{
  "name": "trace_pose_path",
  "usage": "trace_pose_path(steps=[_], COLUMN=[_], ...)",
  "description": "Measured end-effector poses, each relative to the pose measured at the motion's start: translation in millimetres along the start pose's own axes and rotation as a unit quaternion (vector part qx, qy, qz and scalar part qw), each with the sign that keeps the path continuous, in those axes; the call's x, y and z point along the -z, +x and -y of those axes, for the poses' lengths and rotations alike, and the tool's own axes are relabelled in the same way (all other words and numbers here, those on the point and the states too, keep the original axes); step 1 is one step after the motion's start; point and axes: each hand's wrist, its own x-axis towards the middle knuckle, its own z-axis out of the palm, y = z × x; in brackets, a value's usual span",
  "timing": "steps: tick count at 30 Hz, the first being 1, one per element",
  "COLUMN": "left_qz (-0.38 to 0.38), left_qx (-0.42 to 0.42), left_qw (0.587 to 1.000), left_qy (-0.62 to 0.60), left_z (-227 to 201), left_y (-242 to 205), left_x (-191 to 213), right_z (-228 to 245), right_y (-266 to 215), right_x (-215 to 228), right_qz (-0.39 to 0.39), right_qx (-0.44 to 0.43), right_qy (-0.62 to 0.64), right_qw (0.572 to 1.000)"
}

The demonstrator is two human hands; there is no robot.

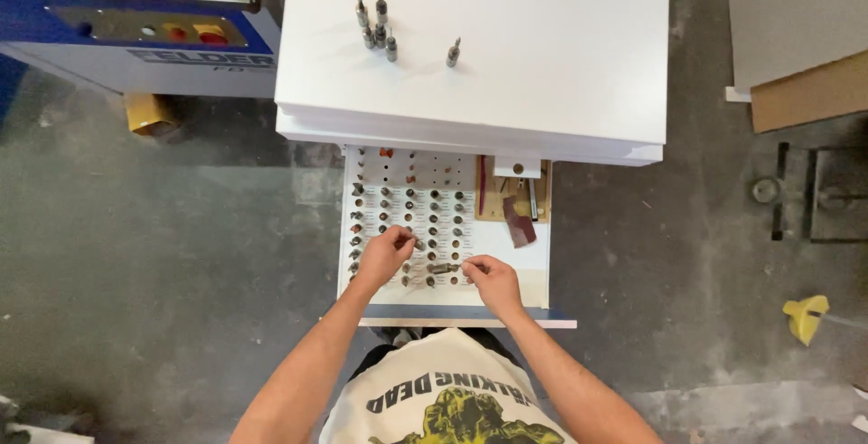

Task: A person is seen selecting, inspecting, and organizing various drill bits within a specialized storage drawer of a woodworking machine.

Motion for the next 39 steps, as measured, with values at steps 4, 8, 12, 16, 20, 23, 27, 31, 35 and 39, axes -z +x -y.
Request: trace_pose_path(steps=[4, 8, 12, 16, 20, 23, 27, 31, 35, 39], left_qz=[-0.016, -0.017, -0.029, -0.057, -0.085, -0.1, -0.113, -0.102, -0.078, -0.061], left_qx=[0.089, 0.105, 0.111, 0.112, 0.133, 0.145, 0.148, 0.143, 0.135, 0.128], left_qw=[0.984, 0.897, 0.87, 0.861, 0.854, 0.847, 0.844, 0.855, 0.877, 0.872], left_qy=[-0.155, -0.429, -0.479, -0.493, -0.496, -0.501, -0.502, -0.487, -0.455, -0.469], left_z=[-47.2, -62.7, -52.2, -51.2, -47.0, -53.7, -48.0, -45.5, -44.1, -39.1], left_y=[-44.9, -86.9, -114.9, -146.3, -177.7, -198.8, -207.7, -206.9, -201.1, -190.7], left_x=[47.4, 69.9, 72.3, 76.9, 78.8, 87.2, 85.7, 81.9, 77.1, 70.0], right_z=[-19.6, -39.6, -46.7, -60.0, -68.6, -62.9, -78.3, -79.2, -62.1, 11.2], right_y=[41.7, 81.8, 103.9, 125.1, 131.0, 121.6, 134.8, 131.4, 104.5, -9.5], right_x=[-35.5, -73.6, -100.4, -115.3, -129.3, -138.5, -160.9, -157.2, -152.7, -115.8], right_qz=[-0.002, -0.028, -0.031, -0.041, -0.116, -0.147, -0.121, -0.098, -0.046, 0.192], right_qx=[0.07, 0.179, 0.189, 0.205, 0.263, 0.33, 0.469, 0.465, 0.417, 0.153], right_qy=[-0.057, -0.169, -0.235, -0.272, -0.304, -0.315, -0.393, -0.377, -0.363, -0.072], right_qw=[0.996, 0.969, 0.953, 0.939, 0.908, 0.878, 0.782, 0.795, 0.832, 0.967])
